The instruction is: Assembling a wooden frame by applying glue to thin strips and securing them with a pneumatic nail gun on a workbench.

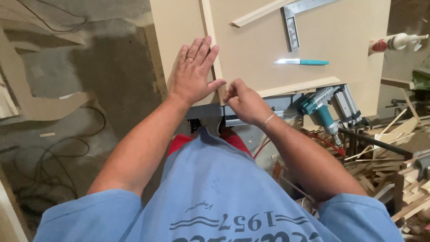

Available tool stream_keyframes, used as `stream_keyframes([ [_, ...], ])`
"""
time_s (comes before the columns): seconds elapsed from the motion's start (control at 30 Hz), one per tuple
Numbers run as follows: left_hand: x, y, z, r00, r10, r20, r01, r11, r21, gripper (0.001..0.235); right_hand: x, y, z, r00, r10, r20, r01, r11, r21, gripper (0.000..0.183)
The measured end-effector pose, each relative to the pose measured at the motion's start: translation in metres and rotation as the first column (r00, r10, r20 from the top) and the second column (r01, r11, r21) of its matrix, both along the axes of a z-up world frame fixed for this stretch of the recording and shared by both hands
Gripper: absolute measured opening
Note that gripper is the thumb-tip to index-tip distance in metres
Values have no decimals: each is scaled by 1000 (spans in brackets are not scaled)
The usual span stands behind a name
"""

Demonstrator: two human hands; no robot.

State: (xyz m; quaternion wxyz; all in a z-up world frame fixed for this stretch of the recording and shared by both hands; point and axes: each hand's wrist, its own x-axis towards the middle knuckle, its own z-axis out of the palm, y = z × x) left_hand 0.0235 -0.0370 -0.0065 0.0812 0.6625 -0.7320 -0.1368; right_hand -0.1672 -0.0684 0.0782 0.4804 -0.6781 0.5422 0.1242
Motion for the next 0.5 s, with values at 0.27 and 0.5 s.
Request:
stream_keyframes([
  [0.27,-1,0,-8,998,30,-48,-33,998,-54,94,-32,-6,-43,748,600,-285,-585,392,-710,33],
  [0.5,-3,1,-5,997,56,-46,-56,998,2,96,-53,41,-70,794,596,120,-207,451,-868,26],
])
